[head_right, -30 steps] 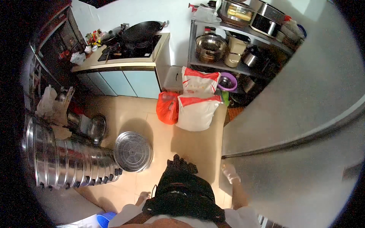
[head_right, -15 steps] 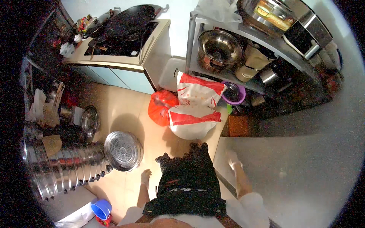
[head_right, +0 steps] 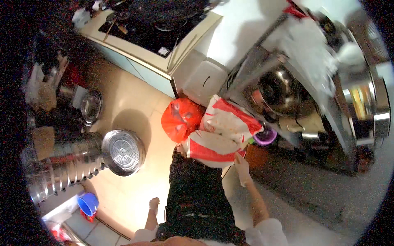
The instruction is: The person uses scissors to cut open a bag of corn and pours it into a colander. They then retrieve another bowl from a shelf, fill both the colander and the bowl with water at the sink, and wash the corn by hand, transferring corn between the containers until it is submerged.
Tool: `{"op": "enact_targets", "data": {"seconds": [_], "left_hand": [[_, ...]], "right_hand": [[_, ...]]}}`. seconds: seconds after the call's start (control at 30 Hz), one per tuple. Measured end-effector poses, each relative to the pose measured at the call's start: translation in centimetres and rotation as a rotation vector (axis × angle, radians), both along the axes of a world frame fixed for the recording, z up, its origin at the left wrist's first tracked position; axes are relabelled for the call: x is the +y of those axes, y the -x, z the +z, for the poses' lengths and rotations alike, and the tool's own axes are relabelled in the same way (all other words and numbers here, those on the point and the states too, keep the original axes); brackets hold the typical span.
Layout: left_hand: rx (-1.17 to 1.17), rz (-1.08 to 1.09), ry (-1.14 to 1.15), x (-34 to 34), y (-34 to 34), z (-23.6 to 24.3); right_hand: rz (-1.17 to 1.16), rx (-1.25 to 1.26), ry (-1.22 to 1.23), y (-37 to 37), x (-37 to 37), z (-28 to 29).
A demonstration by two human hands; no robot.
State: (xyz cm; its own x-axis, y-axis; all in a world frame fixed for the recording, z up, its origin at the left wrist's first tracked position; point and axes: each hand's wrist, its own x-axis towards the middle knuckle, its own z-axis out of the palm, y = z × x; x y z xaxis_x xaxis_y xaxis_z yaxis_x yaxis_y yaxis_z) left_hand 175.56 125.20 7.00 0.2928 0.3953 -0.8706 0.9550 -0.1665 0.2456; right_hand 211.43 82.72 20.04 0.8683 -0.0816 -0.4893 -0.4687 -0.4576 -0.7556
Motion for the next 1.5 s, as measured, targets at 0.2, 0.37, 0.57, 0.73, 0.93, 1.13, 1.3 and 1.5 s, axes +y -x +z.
{"op": "enact_targets", "data": {"seconds": [0.2,0.37,0.57,0.73,0.93,1.13,1.3,1.5], "left_hand": [[-0.125,0.010,-0.450,-0.5,-18.5,0.1],[-0.546,-0.215,-0.529,-2.6,-31.8,-1.8],[-0.488,-0.353,-0.461,-6.9,-33.3,-7.1],[-0.448,-0.311,-0.520,-8.1,-31.6,-9.6],[-0.483,-0.347,-0.518,-9.3,-31.6,-10.8],[-0.516,-0.357,-0.487,-9.5,-31.9,-10.7],[-0.571,-0.352,-0.454,-9.8,-31.4,-10.2],[-0.749,-0.283,-0.314,-14.1,-34.1,-6.9]], "right_hand": [[0.136,-0.189,0.544,-10.4,2.2,-1.1],[0.180,-0.261,0.816,-21.8,2.7,-8.5],[0.727,-0.206,1.419,-29.9,-6.8,-19.3],[0.271,-0.032,1.089,-39.3,-4.5,-19.3],[0.125,0.425,0.919,-41.6,-6.3,-22.0],[0.316,0.326,1.140,-40.9,-8.1,-22.2],[0.272,0.210,1.152,-37.4,-10.0,-20.6],[0.143,0.095,1.143,-28.4,-12.4,-17.4]]}}
